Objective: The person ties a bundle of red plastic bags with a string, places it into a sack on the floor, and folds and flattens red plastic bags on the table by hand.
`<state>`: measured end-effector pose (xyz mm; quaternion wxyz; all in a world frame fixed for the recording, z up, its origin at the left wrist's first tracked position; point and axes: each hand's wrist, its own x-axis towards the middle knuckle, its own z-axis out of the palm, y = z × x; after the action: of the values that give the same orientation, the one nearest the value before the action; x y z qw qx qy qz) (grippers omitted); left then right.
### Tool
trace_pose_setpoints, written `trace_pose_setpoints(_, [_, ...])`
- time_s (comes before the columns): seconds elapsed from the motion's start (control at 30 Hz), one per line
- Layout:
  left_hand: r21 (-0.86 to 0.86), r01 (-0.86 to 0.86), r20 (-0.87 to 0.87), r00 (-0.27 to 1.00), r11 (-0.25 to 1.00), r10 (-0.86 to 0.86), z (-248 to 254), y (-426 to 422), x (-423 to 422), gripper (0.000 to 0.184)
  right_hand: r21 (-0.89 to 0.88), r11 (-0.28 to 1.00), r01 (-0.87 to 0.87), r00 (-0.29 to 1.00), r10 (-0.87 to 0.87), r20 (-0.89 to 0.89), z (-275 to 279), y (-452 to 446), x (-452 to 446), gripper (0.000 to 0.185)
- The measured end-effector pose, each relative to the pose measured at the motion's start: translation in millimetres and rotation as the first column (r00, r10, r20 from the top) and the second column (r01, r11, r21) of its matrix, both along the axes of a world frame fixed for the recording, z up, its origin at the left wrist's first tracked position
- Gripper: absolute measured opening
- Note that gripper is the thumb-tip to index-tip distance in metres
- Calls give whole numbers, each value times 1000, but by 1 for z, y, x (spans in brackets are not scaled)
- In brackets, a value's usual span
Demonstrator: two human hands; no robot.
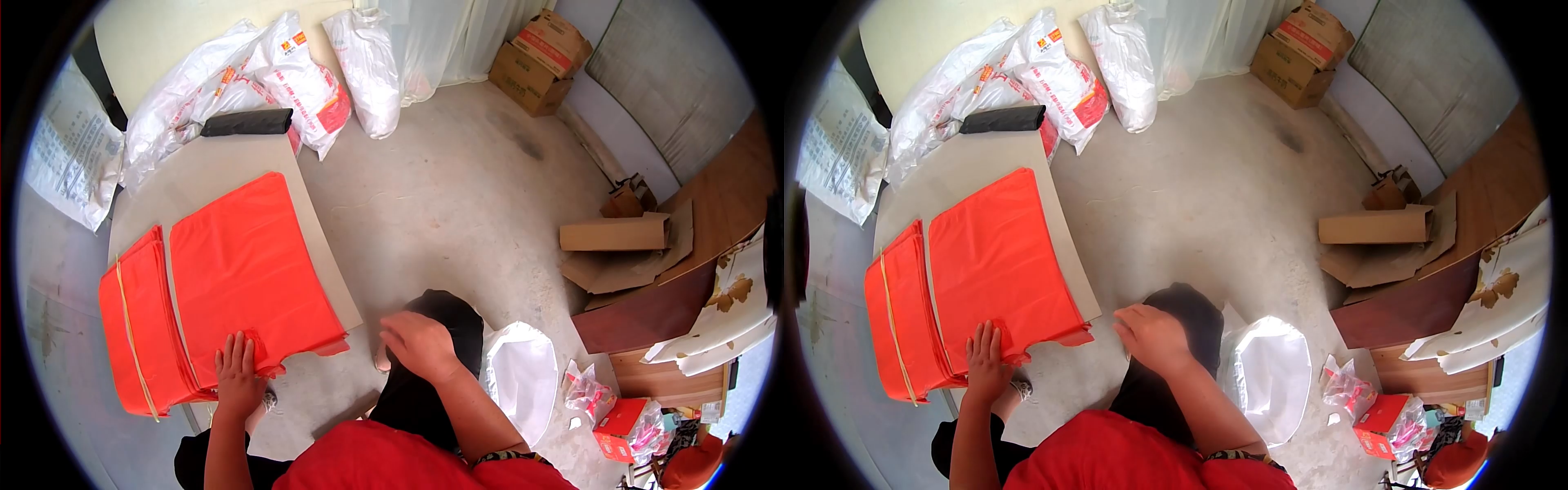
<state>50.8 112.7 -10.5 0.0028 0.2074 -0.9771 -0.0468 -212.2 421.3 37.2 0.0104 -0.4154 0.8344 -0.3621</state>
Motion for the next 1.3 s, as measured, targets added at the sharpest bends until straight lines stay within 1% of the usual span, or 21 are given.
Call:
trace_pose_setpoints(0.27, [-15, 13, -18, 1000, 1000, -13, 0, 0, 1, 91, -8, 1000, 7, 1000, -8, -28, 0, -2, 1, 19])
trace_pose_setpoints(0.37, [-32, 38, -67, 997, 999, -40, -5, -3, 4, 91, 53, 998, 34, 998, -31, -55, -4, -2, 0, 18])
trace_pose_setpoints(0.4, [-45, 35, -55, 998, 998, -38, -5, -3, 5, 91, 62, 998, 15, 999, -13, -31, -5, -2, -2, 19])
trace_pose_setpoints(0.47, [-63, 30, -25, 999, 998, -32, -3, -2, 0, 91, 235, 972, 25, 1000, -22, -15, 1, -1, -2, 21])
trace_pose_setpoints(0.5, [-49, 29, -34, 999, 998, -31, -2, -2, 0, 91, 288, 957, 39, 999, -29, -38, 2, 0, 0, 22])
trace_pose_setpoints(0.53, [-48, 26, -24, 999, 998, -28, -1, -1, 0, 91, 410, 912, 20, 998, 9, -68, 2, 0, -1, 20])
trace_pose_setpoints(0.57, [-50, 27, -19, 999, 998, -28, 0, -1, -1, 91, 485, 874, -34, 980, 124, -154, -2, 4, -2, 23])
trace_pose_setpoints(0.6, [-52, 30, -14, 999, 998, -31, 0, -1, -1, 92, 560, 825, -75, 943, 242, -229, -6, 8, -1, 26])
trace_pose_setpoints(0.63, [-49, 30, -17, 999, 998, -31, -1, -2, 0, 93, 686, 715, -132, 921, 344, -182, -7, 8, 3, 31])
trace_pose_setpoints(0.7, [-27, 36, -17, 999, 999, -37, 1, -2, -1, 93, 874, 436, -215, 857, 513, -45, -8, 9, 12, 40])
trace_pose_setpoints(0.73, [-17, 40, -17, 999, 999, -40, 3, -2, -1, 93, 899, 322, -297, 845, 527, 90, -12, 8, 18, 43])
trace_pose_setpoints(0.8, [-3, 48, -19, 999, 999, -48, 6, -3, 0, 93, 887, 88, -453, 788, 504, 353, -27, 2, 32, 51])
trace_pose_setpoints(0.83, [4, 52, -23, 998, 999, -52, 7, -2, 0, 93, 846, -47, -530, 757, 424, 498, -34, -8, 38, 53])
trace_pose_setpoints(0.9, [25, 51, -32, 998, 998, -51, 8, -1, 1, 91, 763, -123, -635, 661, 424, 619, -76, -9, 56, 52])
trace_pose_setpoints(0.93, [33, 45, -36, 998, 998, -44, 9, -2, 2, 91, 715, -165, -680, 605, 424, 674, -81, -13, 67, 52])
trace_pose_setpoints(0.97, [43, 42, -33, 999, 998, -41, 10, -3, 1, 90, 669, -82, -739, 587, 410, 699, -83, -14, 80, 52])
trace_pose_setpoints(1.03, [65, 30, -21, 999, 997, -29, 11, -3, 1, 89, 549, 78, -832, 533, 386, 753, -57, -22, 108, 52])
trace_pose_setpoints(1.1, [69, 32, -12, 999, 997, -31, 9, -4, 2, 92, 424, 267, -865, 479, 191, 857, -55, -19, 121, 48])
trace_pose_setpoints(1.17, [72, 33, -2, 999, 997, -33, 7, -5, 4, 93, 380, 339, -860, 449, 151, 881, -52, -19, 126, 45])
trace_pose_setpoints(1.3, [84, 30, 34, 999, 996, -33, 9, -5, 1, 93, 440, 251, -862, 505, 369, 780, -27, -34, 113, 40])
